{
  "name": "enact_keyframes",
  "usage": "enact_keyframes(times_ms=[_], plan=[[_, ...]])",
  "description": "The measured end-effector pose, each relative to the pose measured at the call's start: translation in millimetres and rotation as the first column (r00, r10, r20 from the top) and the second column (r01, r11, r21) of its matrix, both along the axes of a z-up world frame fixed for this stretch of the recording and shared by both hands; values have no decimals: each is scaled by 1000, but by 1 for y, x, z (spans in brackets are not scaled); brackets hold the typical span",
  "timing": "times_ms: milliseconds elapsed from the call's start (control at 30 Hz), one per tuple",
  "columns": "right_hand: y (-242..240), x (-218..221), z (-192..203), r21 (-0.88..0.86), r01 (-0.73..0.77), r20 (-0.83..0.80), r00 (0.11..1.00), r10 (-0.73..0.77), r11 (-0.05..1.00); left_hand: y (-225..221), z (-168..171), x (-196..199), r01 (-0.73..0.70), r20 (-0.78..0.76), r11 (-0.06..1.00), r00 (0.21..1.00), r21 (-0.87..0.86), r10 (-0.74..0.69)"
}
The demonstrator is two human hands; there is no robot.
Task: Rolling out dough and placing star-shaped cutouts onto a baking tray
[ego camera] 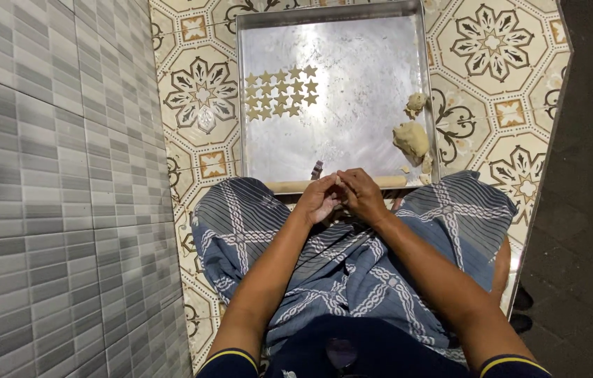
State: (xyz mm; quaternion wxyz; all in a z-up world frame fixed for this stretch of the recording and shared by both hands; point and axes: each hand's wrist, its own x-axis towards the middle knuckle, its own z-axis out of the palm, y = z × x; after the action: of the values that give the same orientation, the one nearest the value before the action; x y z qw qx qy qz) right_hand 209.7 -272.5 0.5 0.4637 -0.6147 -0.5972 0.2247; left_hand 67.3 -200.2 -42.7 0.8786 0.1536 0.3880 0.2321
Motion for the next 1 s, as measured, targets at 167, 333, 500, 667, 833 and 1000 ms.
enact_keyframes(times_ms=[167, 333, 500, 667, 833, 1000], plan=[[0, 15, -2, -24, -39, -72, 997, 37, 999, -10, 38, -1, 46, -28, 997, 999, 65, -45], [-2, 20, -32, -103, -27, -188, 982, 7, 994, -8, 61, 1, 128, -59, 969, 991, 212, -118], [5, 5, -32, -43, 60, -215, 974, -67, 997, -1, 53, -5, 157, -17, 968, 987, 194, -157], [8, -3, -28, -48, 59, -112, 992, -64, 997, -1, 23, -12, 113, -9, 984, 994, 136, -113], [9, 3, -4, -71, 82, -28, 996, -84, 994, 9, -15, -11, -57, -59, 996, 996, 65, 61], [4, 8, -43, -425, 30, 330, 936, 124, 905, 25, -6, -20, -164, -98, 977, 979, 134, 178]])
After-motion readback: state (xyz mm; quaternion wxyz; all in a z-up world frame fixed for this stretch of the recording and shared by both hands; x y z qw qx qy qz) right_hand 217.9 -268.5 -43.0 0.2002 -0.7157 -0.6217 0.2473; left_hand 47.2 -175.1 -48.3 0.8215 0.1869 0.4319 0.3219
